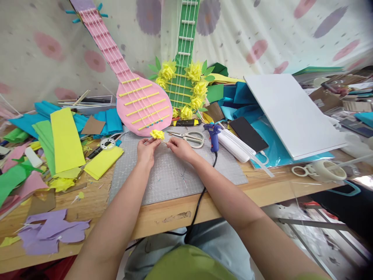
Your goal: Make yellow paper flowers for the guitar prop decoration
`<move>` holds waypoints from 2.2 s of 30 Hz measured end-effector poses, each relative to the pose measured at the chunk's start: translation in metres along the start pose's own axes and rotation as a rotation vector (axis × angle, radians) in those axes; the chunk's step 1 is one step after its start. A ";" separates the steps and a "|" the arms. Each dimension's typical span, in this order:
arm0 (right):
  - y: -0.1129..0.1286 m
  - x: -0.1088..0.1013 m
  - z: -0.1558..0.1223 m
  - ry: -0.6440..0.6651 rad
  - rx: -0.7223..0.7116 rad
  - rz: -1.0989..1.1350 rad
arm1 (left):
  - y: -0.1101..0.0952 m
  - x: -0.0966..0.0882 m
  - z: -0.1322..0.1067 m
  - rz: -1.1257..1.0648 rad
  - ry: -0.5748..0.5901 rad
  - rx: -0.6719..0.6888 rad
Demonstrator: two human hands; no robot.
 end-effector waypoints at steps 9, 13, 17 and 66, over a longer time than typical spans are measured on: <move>-0.001 -0.008 -0.006 -0.059 0.053 -0.116 | 0.002 0.009 -0.001 -0.065 0.105 -0.099; 0.002 -0.009 -0.009 -0.076 0.042 -0.187 | 0.001 0.006 0.001 -0.082 0.093 -0.139; 0.004 -0.010 -0.010 -0.076 0.032 -0.234 | 0.002 0.004 0.001 -0.056 0.078 -0.148; -0.008 -0.054 -0.019 -0.272 0.084 -0.429 | -0.010 0.002 0.002 -0.367 0.261 -0.367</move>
Point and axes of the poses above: each hand's wrist, its own z-axis towards the middle knuckle, its own x-axis out of the palm, y = z × x, the point moved 9 cm from there along z, towards the middle knuckle, and after that the axes turned 14 degrees about y, right-handed, at the moved point
